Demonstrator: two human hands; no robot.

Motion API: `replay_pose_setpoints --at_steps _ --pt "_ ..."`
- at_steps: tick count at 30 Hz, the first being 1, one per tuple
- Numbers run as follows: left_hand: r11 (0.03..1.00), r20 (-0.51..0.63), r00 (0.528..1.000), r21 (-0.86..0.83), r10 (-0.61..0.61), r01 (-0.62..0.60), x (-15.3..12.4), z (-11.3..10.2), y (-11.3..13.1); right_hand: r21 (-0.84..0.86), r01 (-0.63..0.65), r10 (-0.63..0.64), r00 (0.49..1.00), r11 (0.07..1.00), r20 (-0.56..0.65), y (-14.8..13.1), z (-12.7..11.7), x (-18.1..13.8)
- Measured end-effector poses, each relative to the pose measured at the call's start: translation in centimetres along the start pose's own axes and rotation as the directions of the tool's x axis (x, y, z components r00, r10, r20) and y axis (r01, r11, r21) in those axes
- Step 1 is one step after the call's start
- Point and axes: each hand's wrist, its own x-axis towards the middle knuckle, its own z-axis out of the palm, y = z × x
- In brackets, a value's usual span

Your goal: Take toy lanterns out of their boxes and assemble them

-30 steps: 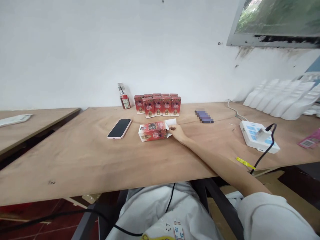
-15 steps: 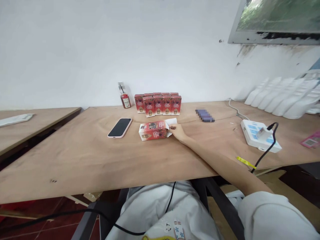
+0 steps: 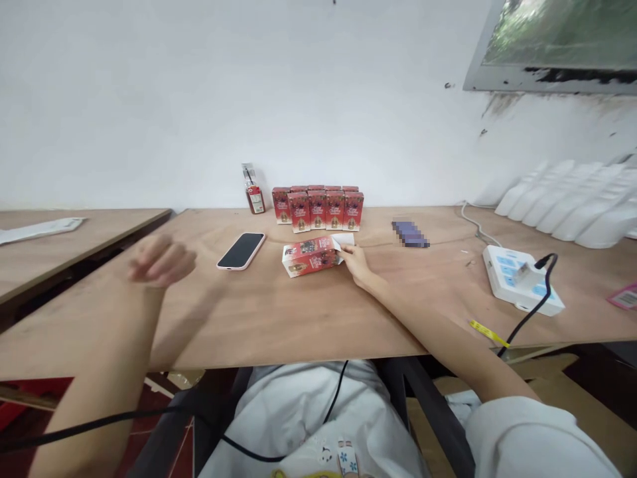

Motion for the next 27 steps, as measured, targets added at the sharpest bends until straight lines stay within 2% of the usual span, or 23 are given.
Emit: replay_pose_setpoints --at_steps 1,3,4,5,8,10,12,16,20,22,24,26,27 --pt "1.000 0.028 0.999 -0.023 0.016 -0.015 0.2 1.1 0.1 0.003 -0.001 0.001 1.000 1.000 -0.024 -0.1 -0.1 0.0" --pt "1.000 0.130 0.991 0.011 0.020 -0.022 0.7 4.6 0.2 0.010 0.003 -0.002 0.998 1.000 -0.062 -0.3 -0.2 0.1" --pt "0.997 0.177 0.984 0.074 0.024 -0.037 1.0 6.9 0.2 0.014 0.006 -0.005 0.997 1.000 -0.078 -0.4 -0.2 0.1" --pt "0.980 0.257 0.966 0.197 -0.036 -0.016 1.2 9.3 0.1 0.017 0.010 -0.009 0.996 1.000 -0.091 -0.5 -0.3 0.1" --pt "0.892 0.368 0.930 0.415 0.014 -0.178 1.7 15.6 -0.3 0.021 0.025 -0.022 0.992 0.999 -0.126 -0.7 -0.4 0.4" --pt "0.801 0.427 0.903 0.522 0.050 -0.291 1.8 17.7 -0.7 0.013 0.048 -0.046 0.986 0.999 -0.162 -1.0 -0.7 0.8" --pt "0.732 0.446 0.891 0.579 0.085 -0.360 1.5 18.0 -1.3 -0.011 0.083 -0.084 0.973 0.996 -0.214 -1.4 -1.1 1.3" --pt "0.681 0.393 0.906 0.622 0.156 -0.387 0.9 16.1 -2.4 -0.040 0.148 -0.153 0.942 0.988 -0.300 -2.7 -3.0 2.4" --pt "0.724 0.311 0.925 0.585 0.216 -0.366 1.0 14.9 -3.5 0.219 0.192 -0.104 0.928 0.957 -0.358 -3.8 -5.4 3.2" --pt "0.796 0.185 0.958 0.535 0.218 -0.284 1.3 14.8 -4.2 0.288 0.230 -0.095 0.904 0.930 -0.416 -4.4 -6.3 3.4" --pt "0.899 -0.016 0.985 0.411 0.170 -0.148 1.7 14.9 -5.0 0.218 0.285 -0.140 0.848 0.933 -0.511 -4.9 -6.7 3.3" --pt "0.987 -0.207 0.978 0.158 0.038 -0.005 2.1 15.1 -5.6 0.060 0.329 -0.239 0.788 0.942 -0.568 -5.2 -6.7 3.0" --pt "0.998 -0.247 0.967 -0.010 -0.063 0.063 2.3 15.1 -5.7 -0.016 0.341 -0.290 0.774 0.940 -0.562 -5.3 -6.5 2.7"
